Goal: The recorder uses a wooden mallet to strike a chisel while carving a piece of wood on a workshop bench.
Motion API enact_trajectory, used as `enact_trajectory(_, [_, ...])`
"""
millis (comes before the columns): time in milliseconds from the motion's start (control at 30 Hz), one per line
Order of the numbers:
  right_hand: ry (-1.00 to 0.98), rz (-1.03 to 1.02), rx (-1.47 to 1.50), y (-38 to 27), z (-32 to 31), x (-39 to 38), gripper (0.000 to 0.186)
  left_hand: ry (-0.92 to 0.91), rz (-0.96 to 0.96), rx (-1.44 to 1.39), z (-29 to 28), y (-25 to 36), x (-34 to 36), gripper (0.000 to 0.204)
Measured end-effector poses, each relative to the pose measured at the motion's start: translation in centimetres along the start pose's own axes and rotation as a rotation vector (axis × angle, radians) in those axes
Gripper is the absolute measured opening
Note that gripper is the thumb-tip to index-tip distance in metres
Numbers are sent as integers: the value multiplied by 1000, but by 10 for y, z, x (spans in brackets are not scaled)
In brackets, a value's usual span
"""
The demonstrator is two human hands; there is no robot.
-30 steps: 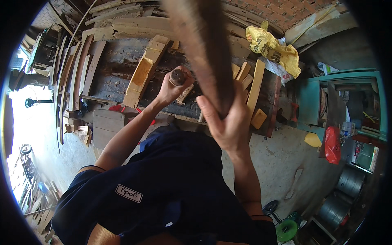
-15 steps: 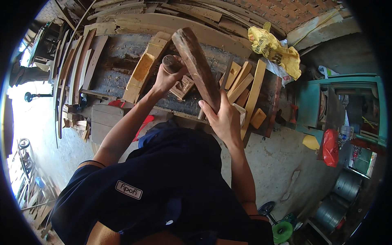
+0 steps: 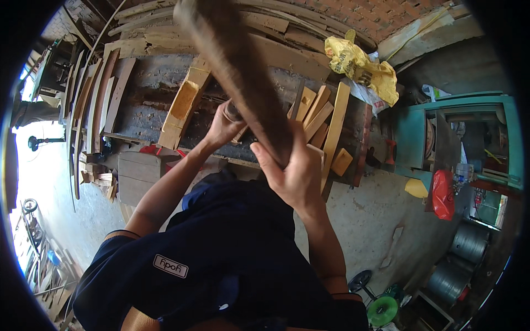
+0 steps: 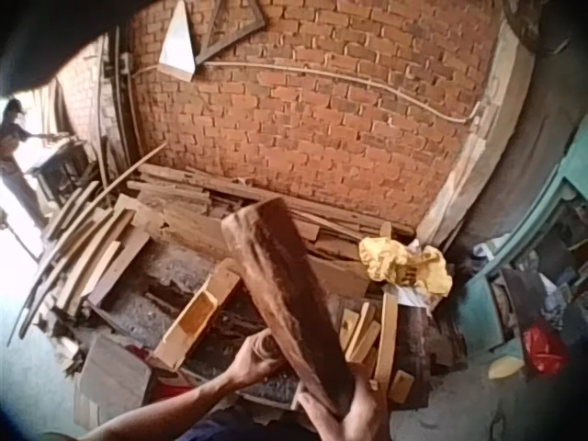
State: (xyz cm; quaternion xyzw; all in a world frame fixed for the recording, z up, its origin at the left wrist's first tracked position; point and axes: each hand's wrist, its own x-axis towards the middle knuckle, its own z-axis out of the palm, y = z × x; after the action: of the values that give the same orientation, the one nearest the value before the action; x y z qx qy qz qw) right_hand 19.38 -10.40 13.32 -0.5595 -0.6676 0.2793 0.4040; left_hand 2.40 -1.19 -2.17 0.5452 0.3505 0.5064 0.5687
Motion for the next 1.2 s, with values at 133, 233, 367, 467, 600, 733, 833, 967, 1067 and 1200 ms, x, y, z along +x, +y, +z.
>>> enact_trajectory(133, [-207,23,-446,23,13,-1,49,-82,-18,37,0,0,-7,25])
enact_trajectory(233, [-211,99,-232,27,11,0,50,-91,-60,-69,-6,-6,-2,27])
enact_trajectory(367, [-171,105,-237,46,10,-6,51,124,-203,3,-16,28,10,21])
enact_trajectory(467, [-203,288,-143,39,3,-10,48,191,-191,53,-28,19,20,15])
enact_trajectory(600, [-191,325,-141,55,3,-20,46,131,-108,55,-26,16,17,17])
enact_trajectory(733, [-190,403,-97,49,3,-20,45,126,-112,68,-13,16,10,17])
enact_trajectory(833, [-183,410,-55,52,1,-20,44,115,-75,102,-10,17,9,17])
enact_trajectory(967, [-150,235,-85,33,-8,-7,42,116,-105,118,-5,15,10,17])
enact_trajectory(1067, [-115,214,20,1,-19,5,43,183,-23,118,5,4,7,17])
enact_trajectory(1200, [22,-44,9,3,-12,11,43,166,-30,127,12,-2,2,16])
